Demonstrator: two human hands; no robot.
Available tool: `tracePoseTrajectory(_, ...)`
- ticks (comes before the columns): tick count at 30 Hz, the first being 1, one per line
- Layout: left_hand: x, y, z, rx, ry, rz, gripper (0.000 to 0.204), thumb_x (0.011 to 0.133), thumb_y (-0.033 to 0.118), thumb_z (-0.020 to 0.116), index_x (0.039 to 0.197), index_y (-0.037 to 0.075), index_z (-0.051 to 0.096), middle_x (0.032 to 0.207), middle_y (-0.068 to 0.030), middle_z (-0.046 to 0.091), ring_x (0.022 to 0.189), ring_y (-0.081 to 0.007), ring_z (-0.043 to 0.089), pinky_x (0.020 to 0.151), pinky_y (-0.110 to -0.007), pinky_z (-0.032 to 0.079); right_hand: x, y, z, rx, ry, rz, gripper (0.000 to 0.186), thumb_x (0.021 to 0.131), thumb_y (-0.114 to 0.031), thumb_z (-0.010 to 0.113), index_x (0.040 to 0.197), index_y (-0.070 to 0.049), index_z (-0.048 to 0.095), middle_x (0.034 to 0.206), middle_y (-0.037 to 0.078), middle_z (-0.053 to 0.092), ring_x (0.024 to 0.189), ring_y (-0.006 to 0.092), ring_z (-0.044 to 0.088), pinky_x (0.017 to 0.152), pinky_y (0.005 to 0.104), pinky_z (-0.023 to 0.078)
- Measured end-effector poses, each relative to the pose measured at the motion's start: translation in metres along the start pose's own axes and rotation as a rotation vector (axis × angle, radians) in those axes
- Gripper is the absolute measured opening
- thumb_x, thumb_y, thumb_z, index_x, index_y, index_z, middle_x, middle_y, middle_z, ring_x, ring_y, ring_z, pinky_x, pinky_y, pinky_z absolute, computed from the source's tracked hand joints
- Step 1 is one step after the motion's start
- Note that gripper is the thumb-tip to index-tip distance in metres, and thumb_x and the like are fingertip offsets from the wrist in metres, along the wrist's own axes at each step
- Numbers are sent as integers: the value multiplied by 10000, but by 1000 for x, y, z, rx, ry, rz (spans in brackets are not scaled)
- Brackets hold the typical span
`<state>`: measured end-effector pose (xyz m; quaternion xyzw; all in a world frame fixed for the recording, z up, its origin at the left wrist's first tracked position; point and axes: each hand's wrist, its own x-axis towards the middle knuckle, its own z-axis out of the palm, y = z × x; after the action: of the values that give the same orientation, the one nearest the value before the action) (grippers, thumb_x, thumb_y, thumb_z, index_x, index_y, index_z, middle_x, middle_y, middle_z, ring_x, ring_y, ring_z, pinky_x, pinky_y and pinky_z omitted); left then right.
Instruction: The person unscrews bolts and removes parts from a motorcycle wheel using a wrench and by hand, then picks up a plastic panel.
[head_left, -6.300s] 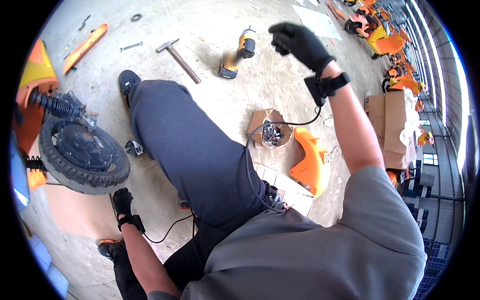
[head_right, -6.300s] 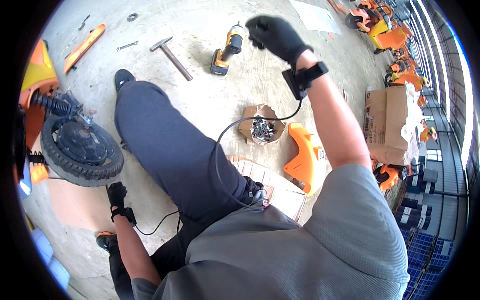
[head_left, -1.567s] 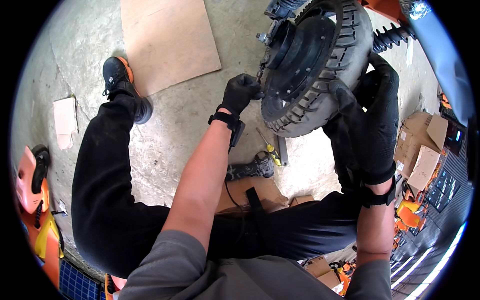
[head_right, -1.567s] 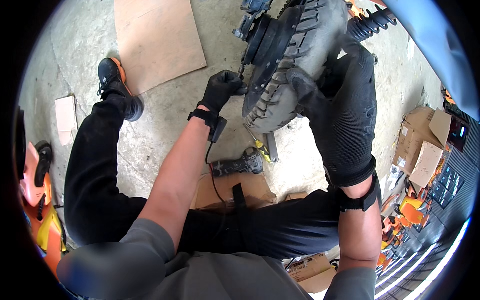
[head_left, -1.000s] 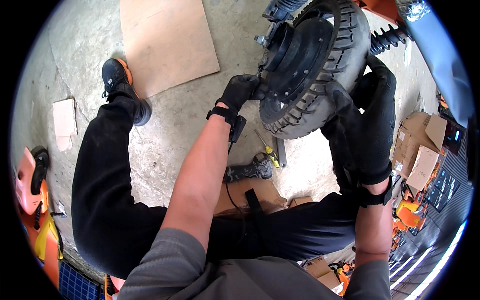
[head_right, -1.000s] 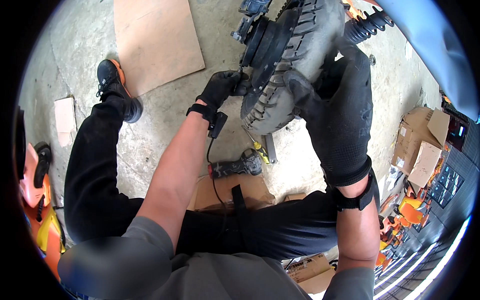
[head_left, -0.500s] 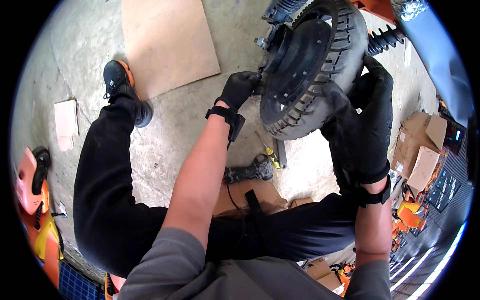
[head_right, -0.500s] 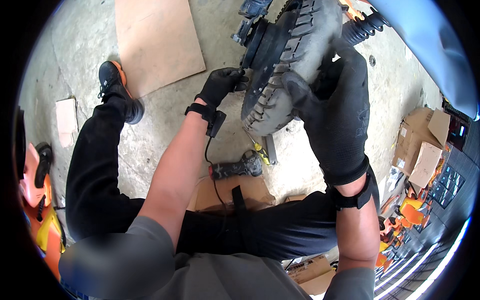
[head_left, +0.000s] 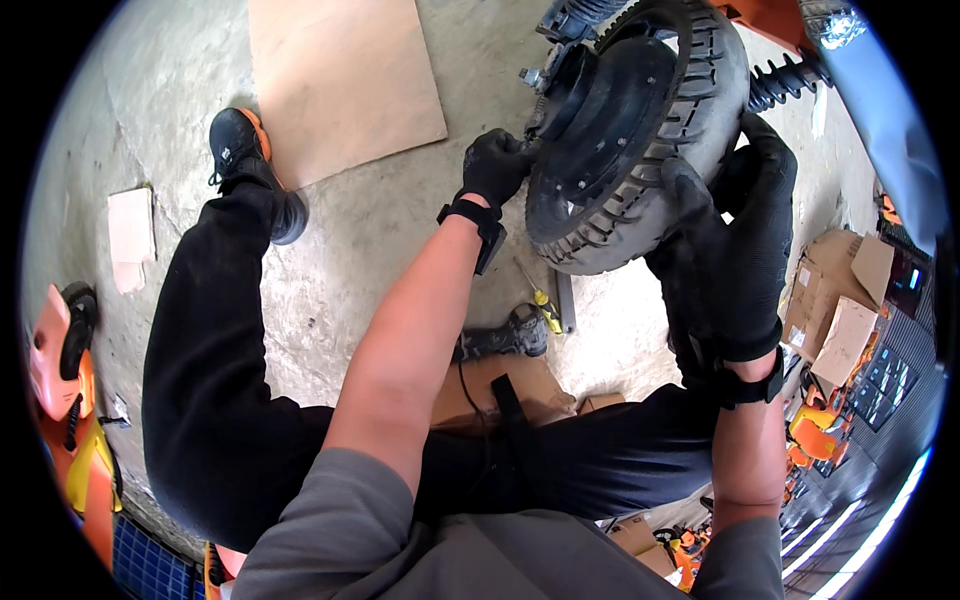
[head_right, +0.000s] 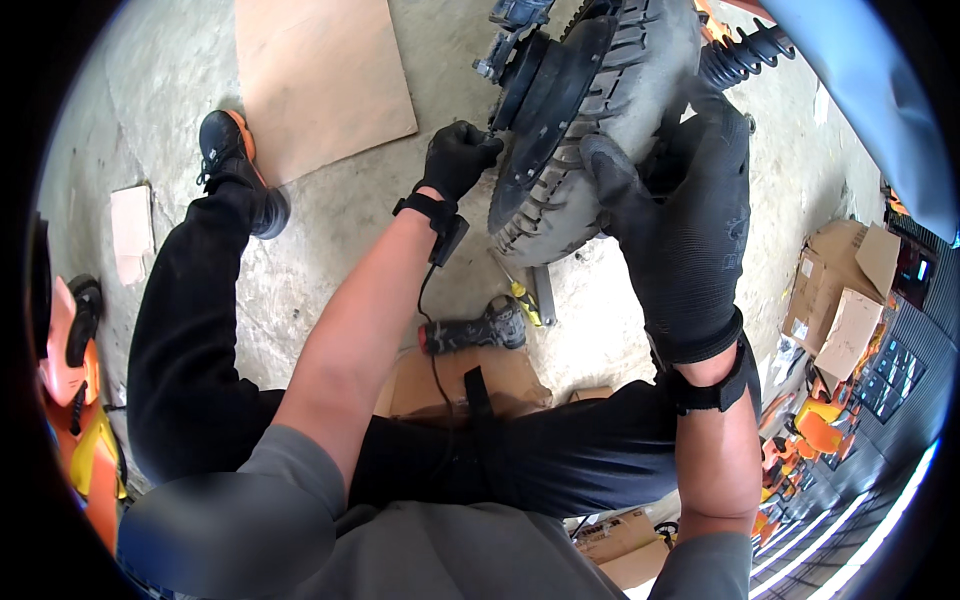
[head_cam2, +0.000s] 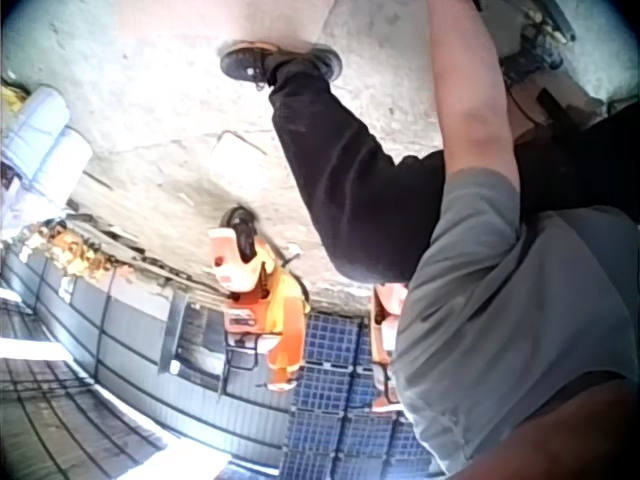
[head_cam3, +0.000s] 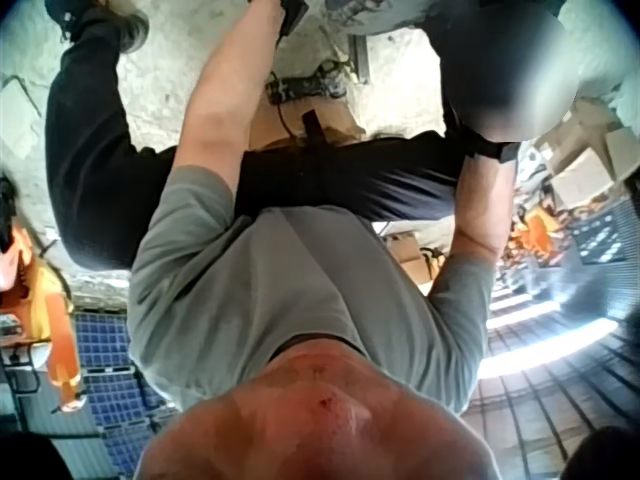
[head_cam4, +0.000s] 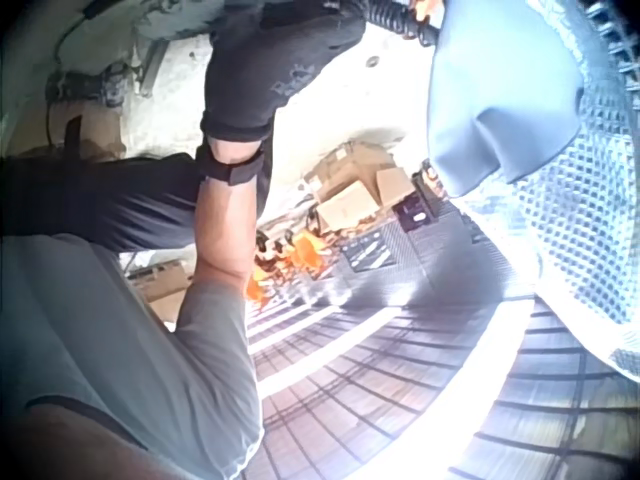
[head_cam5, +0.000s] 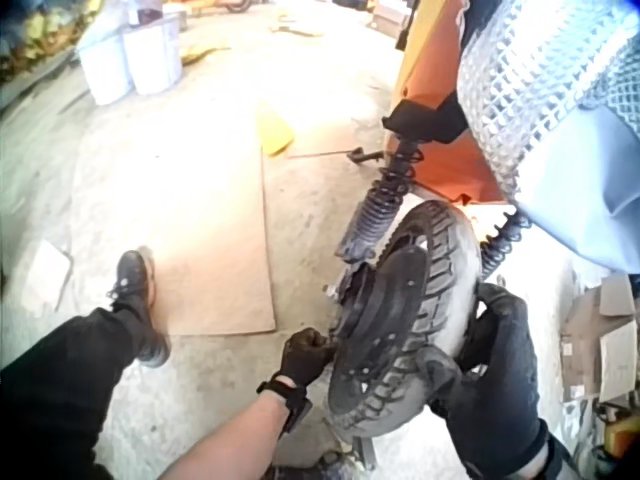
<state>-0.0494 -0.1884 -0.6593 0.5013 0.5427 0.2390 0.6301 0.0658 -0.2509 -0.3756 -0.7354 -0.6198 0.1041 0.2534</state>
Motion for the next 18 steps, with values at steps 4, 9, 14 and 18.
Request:
tracePoseTrajectory(4, -2, 2, 5, 129, 121, 64, 281, 732, 272, 782, 730, 39, 624, 633, -104, 640, 588, -159, 621, 595, -319, 491, 0, -1, -2, 18, -22, 18, 521, 849, -48, 685, 1302, 20, 435, 796, 1, 482, 695, 87, 446, 625, 234, 413)
tracePoseTrajectory(9, 5, -3, 0, -114, -151, -163, 273, 829, 288, 724, 865, 19, 691, 723, -75, 685, 647, -132, 643, 612, -293, 505, -3, 4, 2, 109, 4, 81, 547, 834, -51, 707, 1302, 16, 433, 787, 4, 486, 695, 85, 457, 613, 231, 423)
tracePoseTrajectory(14, 12, -9, -15, -406, -446, -237, 281, 922, 251, 622, 1004, -12, 677, 891, -79, 713, 739, -129, 668, 660, -275, 523, -1, 9, 3, 77, 41, 28, 613, 777, -143, 805, 1262, 5, 461, 772, 16, 473, 658, 104, 471, 570, 254, 441)
tracePoseTrajectory(18, 14, -4, -24, -451, -551, -223, 280, 959, 224, 567, 1059, -22, 658, 953, -101, 711, 787, -140, 679, 680, -270, 527, -1, 14, 3, 23, 58, -4, 625, 766, -156, 815, 1260, 6, 467, 773, 21, 474, 660, 108, 468, 575, 254, 441)
